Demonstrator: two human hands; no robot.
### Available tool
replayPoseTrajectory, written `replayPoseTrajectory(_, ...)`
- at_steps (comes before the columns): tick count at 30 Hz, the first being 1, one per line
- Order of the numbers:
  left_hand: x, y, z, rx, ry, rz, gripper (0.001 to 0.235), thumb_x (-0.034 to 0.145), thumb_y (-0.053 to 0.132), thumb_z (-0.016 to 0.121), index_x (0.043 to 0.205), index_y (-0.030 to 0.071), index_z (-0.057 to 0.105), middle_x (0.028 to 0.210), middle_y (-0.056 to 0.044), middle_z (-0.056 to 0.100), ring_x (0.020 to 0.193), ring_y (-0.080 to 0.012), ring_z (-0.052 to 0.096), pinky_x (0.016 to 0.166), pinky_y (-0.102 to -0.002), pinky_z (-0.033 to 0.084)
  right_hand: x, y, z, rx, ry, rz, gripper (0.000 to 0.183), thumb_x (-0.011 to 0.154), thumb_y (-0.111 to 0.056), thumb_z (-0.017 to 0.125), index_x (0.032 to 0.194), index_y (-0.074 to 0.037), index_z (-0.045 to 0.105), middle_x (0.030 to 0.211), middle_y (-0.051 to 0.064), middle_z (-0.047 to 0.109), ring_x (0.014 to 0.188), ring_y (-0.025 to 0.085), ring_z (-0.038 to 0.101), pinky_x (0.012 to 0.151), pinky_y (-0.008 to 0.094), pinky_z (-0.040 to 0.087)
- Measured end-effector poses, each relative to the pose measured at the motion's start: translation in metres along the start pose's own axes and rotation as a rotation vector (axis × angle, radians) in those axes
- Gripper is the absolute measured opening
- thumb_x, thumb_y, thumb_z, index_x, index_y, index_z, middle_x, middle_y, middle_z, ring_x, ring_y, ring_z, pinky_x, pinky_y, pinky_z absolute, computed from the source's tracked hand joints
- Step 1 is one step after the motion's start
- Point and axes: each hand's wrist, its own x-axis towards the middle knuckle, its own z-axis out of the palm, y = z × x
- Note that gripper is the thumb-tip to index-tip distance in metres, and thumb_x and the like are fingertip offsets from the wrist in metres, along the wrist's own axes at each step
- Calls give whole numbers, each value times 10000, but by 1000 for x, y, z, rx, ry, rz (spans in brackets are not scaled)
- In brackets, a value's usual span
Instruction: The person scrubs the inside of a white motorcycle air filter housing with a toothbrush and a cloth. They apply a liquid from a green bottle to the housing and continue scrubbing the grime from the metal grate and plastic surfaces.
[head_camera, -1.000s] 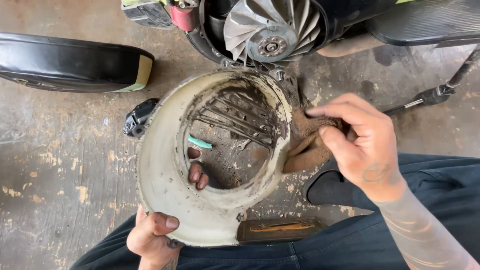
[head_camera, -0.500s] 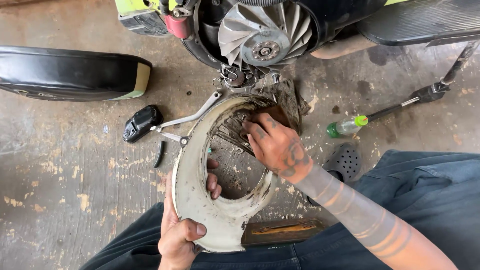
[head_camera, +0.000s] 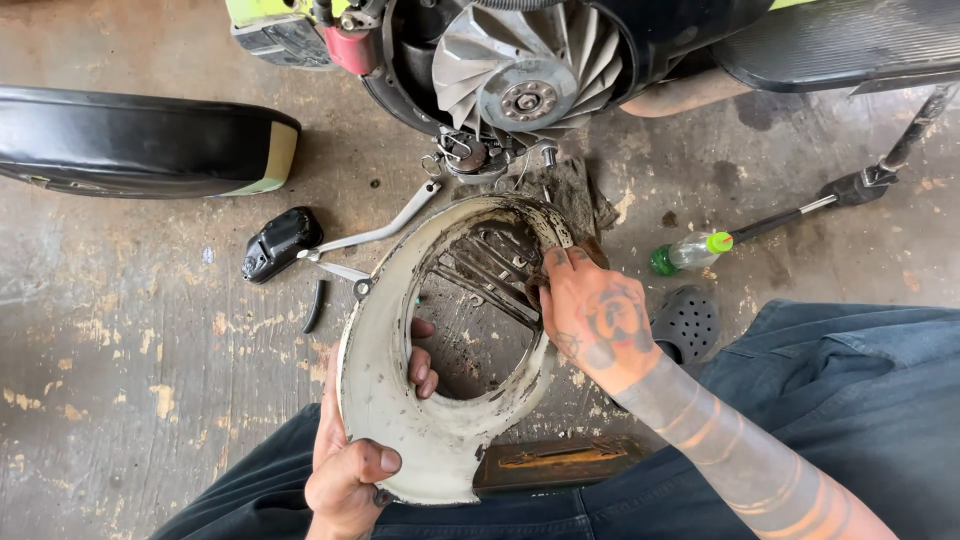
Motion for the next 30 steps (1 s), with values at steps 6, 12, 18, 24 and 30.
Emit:
replayPoseTrajectory(6, -1, 7, 8, -73, -31, -13, 1049, 516, 170, 633, 1490, -110, 364, 1374, -339, 452, 945, -292, 464, 871, -422, 405, -2, 1, -15, -6, 157, -52, 185, 838, -118, 747, 983, -60, 648, 943, 91, 672, 618, 257, 643, 518, 342, 516)
replayPoseTrajectory(12, -3, 1, 15, 35, -80, 18, 1059, 527, 197, 678, 1494, -81, 349, 1360, -350, 444, 967, -275, 469, 915, -416, 388, 8, 5, -14, 129, 151, -95, 175, 864, -110, 709, 1012, -52, 638, 927, 106, 673, 618, 285, 654, 509, 375, 513)
replayPoseTrajectory(18, -7, -5, 14, -11, -85, -32, 976, 575, 179, 721, 1447, -94, 377, 1307, -313, 455, 1006, -283, 469, 931, -411, 390, 20, -3, -19, 244, 363, -194, 202, 842, -36, 750, 973, -22, 598, 925, 104, 652, 625, 290, 593, 541, 370, 482)
replayPoseTrajectory(24, -9, -2, 11, 77, -10, -39, 965, 480, 197, 694, 1372, -47, 415, 1271, -281, 482, 1012, -270, 509, 916, -444, 450, 13, -2, 2, 135, 177, -25, 229, 860, -110, 695, 1058, -8, 643, 995, 164, 698, 653, 334, 656, 531, 392, 526)
replayPoseTrajectory(30, -2, 5, -15, 159, -12, -67, 1162, 432, 177, 675, 1538, 8, 360, 1257, -240, 549, 976, -272, 556, 896, -457, 504, -5, 32, 41, -90, -107, -96, 256, 963, -320, 498, 1128, -125, 511, 1165, 20, 615, 907, 157, 623, 748, 301, 559)
